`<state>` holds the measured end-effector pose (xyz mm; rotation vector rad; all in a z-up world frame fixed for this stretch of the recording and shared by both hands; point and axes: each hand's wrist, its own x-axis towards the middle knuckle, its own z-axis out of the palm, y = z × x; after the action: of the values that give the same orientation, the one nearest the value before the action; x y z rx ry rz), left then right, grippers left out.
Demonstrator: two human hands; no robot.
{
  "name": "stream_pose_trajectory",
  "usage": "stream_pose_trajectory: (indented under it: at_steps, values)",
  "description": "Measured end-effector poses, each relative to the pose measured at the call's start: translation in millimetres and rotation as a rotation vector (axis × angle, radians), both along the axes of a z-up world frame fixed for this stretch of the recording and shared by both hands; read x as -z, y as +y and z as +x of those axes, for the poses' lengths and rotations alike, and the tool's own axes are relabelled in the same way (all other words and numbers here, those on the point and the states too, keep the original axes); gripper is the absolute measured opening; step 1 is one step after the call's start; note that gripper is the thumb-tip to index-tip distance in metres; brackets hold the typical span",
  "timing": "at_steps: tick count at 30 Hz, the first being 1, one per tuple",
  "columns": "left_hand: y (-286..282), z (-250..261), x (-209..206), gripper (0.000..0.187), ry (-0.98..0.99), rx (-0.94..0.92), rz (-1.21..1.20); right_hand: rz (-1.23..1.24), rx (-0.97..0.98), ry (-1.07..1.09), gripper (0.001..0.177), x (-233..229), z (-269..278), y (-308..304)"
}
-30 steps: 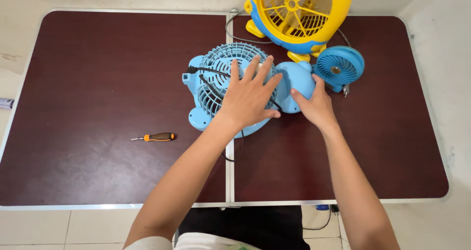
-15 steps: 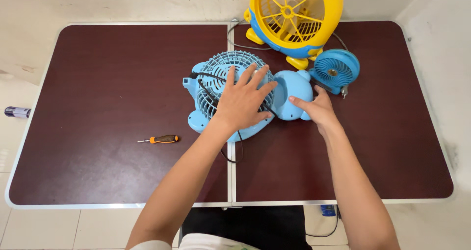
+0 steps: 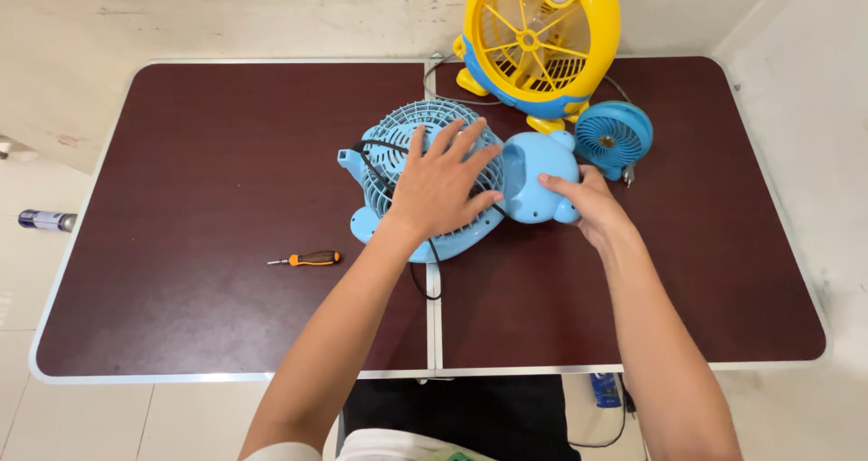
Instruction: The person uses a screwdriver to tighten screws on the base and cage of a blue bear-shaped electric fan, then reattaches the front grille and positions the fan upright. A yellow fan and a small blue fan are also present on the table.
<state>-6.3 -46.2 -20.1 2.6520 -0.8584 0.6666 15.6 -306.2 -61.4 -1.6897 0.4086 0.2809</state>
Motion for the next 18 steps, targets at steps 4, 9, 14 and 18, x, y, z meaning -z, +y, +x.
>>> stream_pose_trajectory:
  at_steps: [4,9,14,18]
  values:
    - [10.0,-0.1,-7.1,0.071,0.033,-0.004,-0.042,0.081,0.011,-0.159,0.082,-4.0,0.3,5.3]
    - [17.9,-5.5,-18.2,0.073,0.029,-0.028,-0.072,0.147,-0.013,-0.231,0.064,-23.1,-5.0,14.4]
    - [18.2,-3.3,-28.4,0.071,0.032,-0.017,-0.156,0.153,0.056,-0.303,0.052,-54.2,-9.6,19.1]
    - [20.5,-0.4,-30.6,0.071,0.101,0.045,-0.246,0.247,0.166,-0.264,0.056,-73.8,-18.7,19.0]
